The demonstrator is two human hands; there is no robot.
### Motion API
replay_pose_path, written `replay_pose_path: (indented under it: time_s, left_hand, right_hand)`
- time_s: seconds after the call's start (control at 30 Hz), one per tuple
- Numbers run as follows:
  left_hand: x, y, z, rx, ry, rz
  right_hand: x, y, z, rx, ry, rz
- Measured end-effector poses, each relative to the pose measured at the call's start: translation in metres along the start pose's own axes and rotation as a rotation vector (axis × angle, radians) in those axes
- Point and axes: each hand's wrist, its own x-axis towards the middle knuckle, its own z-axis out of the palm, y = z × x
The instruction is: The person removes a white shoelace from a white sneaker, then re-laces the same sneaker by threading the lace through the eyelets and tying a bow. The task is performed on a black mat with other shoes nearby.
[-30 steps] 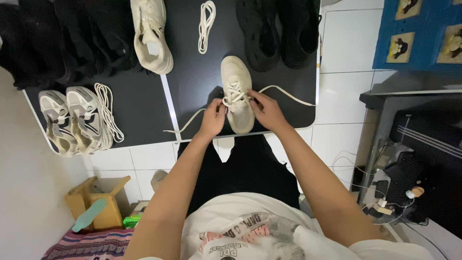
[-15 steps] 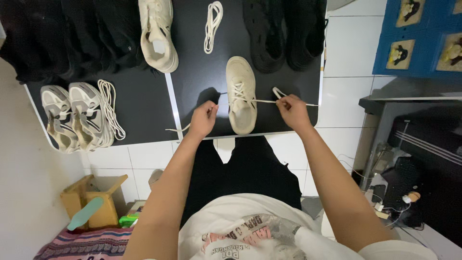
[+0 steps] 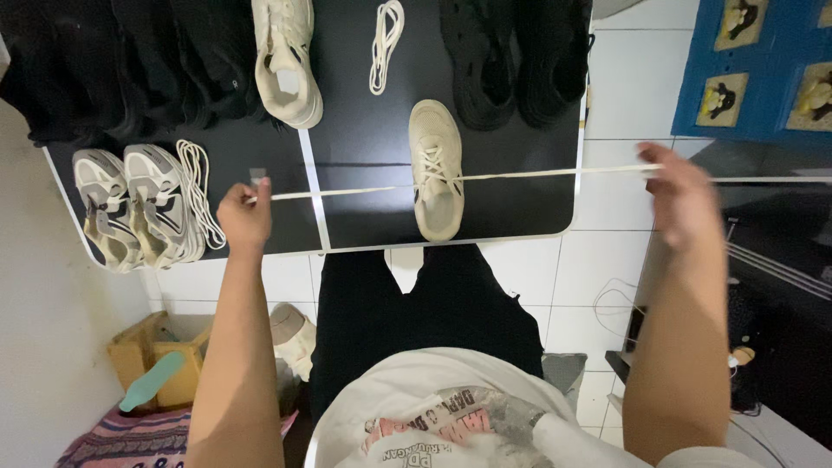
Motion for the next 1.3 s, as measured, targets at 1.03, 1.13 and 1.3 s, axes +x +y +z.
replay_pose_path:
  time_s: [1.03,1.13,1.3]
  left_hand:
    - [-0.071,0.063,0.172,-0.626,-0.818,-0.41]
    - [-0.066,0.061,0.177,-0.627,-0.845,-0.452]
    - [-0.066,0.058,0.173,-0.586,-0.831,-0.433]
  right_hand:
    - [0.0,0.06,0.245,-0.388,-0.16,-0.049]
    - [0.01,0.067,0.242,-0.212,-0.237,0.056]
    - [0.013,0.07,0.241,-0.099,-0.243,0.236]
